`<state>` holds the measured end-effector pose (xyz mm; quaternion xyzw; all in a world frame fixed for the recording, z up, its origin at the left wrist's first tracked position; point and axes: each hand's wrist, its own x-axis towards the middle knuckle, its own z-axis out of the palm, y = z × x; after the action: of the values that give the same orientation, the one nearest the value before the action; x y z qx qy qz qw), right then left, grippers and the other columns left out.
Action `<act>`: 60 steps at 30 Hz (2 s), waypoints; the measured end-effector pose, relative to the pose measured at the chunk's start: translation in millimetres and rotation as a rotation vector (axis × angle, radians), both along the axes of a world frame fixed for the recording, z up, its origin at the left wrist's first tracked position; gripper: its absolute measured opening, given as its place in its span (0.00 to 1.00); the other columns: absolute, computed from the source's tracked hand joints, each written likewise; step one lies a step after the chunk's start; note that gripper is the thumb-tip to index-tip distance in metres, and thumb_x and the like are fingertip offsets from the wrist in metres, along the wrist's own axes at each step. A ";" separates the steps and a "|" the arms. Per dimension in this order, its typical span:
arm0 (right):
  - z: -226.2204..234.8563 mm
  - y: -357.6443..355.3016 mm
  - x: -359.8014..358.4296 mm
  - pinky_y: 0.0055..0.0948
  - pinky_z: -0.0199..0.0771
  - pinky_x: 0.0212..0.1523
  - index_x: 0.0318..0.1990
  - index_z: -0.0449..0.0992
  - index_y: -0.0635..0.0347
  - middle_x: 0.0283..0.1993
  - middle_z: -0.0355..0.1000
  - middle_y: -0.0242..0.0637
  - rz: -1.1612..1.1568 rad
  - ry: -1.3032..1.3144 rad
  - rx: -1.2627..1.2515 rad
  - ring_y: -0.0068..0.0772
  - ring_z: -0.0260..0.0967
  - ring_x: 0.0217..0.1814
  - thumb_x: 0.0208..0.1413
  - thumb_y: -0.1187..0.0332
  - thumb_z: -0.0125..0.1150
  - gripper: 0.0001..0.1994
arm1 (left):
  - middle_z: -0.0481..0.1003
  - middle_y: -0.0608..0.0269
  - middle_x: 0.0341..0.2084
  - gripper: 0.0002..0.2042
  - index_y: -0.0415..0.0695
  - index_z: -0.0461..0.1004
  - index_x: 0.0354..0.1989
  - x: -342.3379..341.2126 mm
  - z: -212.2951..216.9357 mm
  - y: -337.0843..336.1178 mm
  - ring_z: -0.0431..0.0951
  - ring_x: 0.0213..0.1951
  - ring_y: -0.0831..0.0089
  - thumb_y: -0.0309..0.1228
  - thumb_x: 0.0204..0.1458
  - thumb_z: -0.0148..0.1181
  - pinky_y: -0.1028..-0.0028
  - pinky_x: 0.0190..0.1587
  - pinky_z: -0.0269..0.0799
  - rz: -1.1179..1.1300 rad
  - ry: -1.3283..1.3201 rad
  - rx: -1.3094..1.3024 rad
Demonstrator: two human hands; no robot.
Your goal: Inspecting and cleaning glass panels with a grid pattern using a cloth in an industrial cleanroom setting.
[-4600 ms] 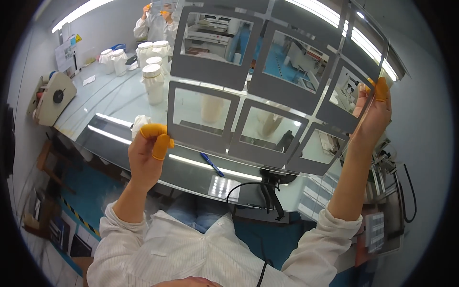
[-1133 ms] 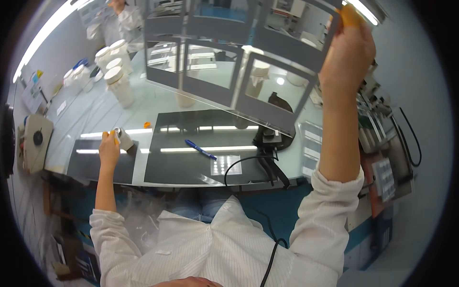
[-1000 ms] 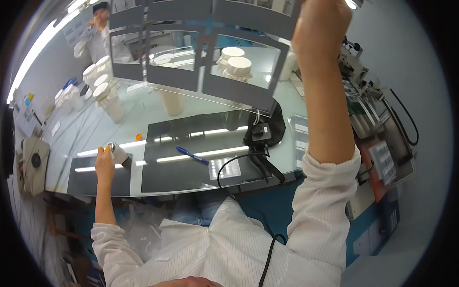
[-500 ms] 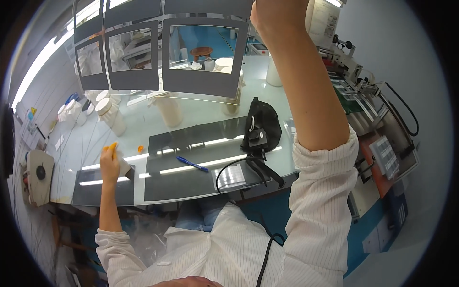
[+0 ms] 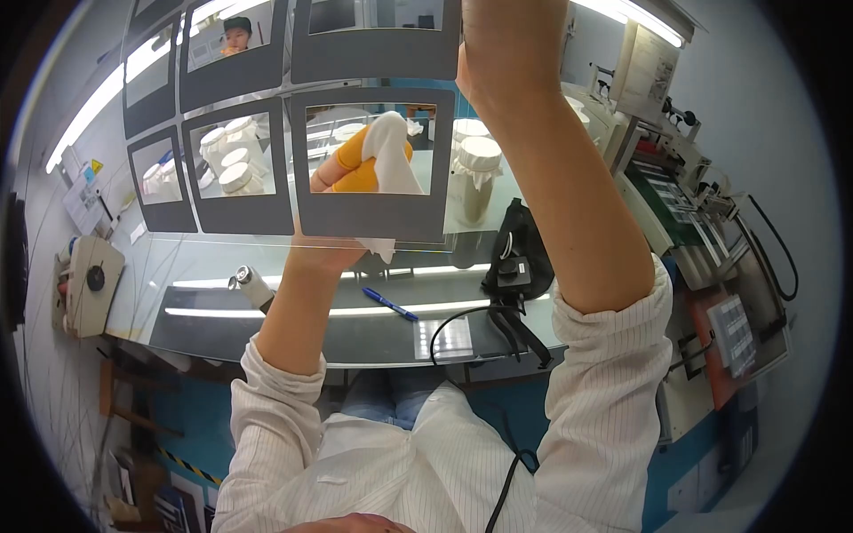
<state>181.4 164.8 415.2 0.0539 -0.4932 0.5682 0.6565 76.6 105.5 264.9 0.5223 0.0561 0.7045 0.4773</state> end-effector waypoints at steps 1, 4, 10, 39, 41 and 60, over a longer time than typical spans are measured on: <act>-1.2 -0.1 -0.6 0.18 0.66 0.28 0.34 0.70 0.62 0.26 0.67 0.31 -0.013 -0.019 0.013 0.20 0.63 0.25 0.59 0.69 0.44 0.08 | 0.71 0.53 0.42 0.26 0.33 0.62 0.53 1.1 1.2 -0.9 0.76 0.40 0.68 0.31 0.45 0.60 0.71 0.42 0.75 0.047 0.023 0.093; -13.1 42.0 7.2 0.18 0.66 0.28 0.35 0.70 0.62 0.25 0.67 0.31 0.787 0.106 0.287 0.20 0.63 0.24 0.58 0.70 0.44 0.08 | 0.72 0.52 0.41 0.24 0.33 0.64 0.51 -6.6 -13.8 -3.1 0.76 0.41 0.66 0.29 0.44 0.60 0.71 0.44 0.74 -0.072 0.017 0.100; -7.3 6.6 1.6 0.17 0.65 0.25 0.34 0.70 0.63 0.25 0.67 0.31 -0.034 0.021 -0.018 0.18 0.62 0.23 0.58 0.69 0.45 0.08 | 0.74 0.51 0.38 0.15 0.34 0.73 0.41 -18.8 -64.4 -19.7 0.76 0.41 0.66 0.20 0.43 0.50 0.69 0.45 0.73 -0.095 -0.045 -0.017; -60.3 66.5 60.3 0.11 0.57 0.33 0.38 0.71 0.65 0.30 0.67 0.28 -0.619 0.040 0.328 0.13 0.59 0.30 0.52 0.78 0.47 0.09 | 0.68 0.59 0.18 0.11 0.40 0.67 0.23 24.8 -72.7 4.4 0.69 0.20 0.63 0.26 0.36 0.66 0.71 0.20 0.65 1.727 0.998 0.145; -60.9 71.0 66.1 0.13 0.62 0.39 0.41 0.71 0.66 0.33 0.67 0.30 -0.566 0.070 0.338 0.14 0.62 0.33 0.51 0.78 0.46 0.11 | 0.69 0.60 0.21 0.10 0.38 0.70 0.29 38.4 -81.5 -0.8 0.70 0.21 0.66 0.25 0.40 0.64 0.72 0.25 0.67 1.450 0.849 -0.003; -50.8 44.8 59.0 0.22 0.62 0.56 0.42 0.70 0.69 0.38 0.68 0.35 -0.380 0.118 0.350 0.21 0.66 0.43 0.52 0.79 0.43 0.12 | 0.74 0.56 0.25 0.10 0.40 0.74 0.37 -14.1 -103.9 2.8 0.74 0.28 0.64 0.31 0.52 0.53 0.72 0.34 0.71 1.054 1.481 -0.010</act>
<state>240.4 209.6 364.4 0.1060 -0.5463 0.3368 0.7596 62.5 108.3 161.0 0.7459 0.5833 0.3152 -0.0627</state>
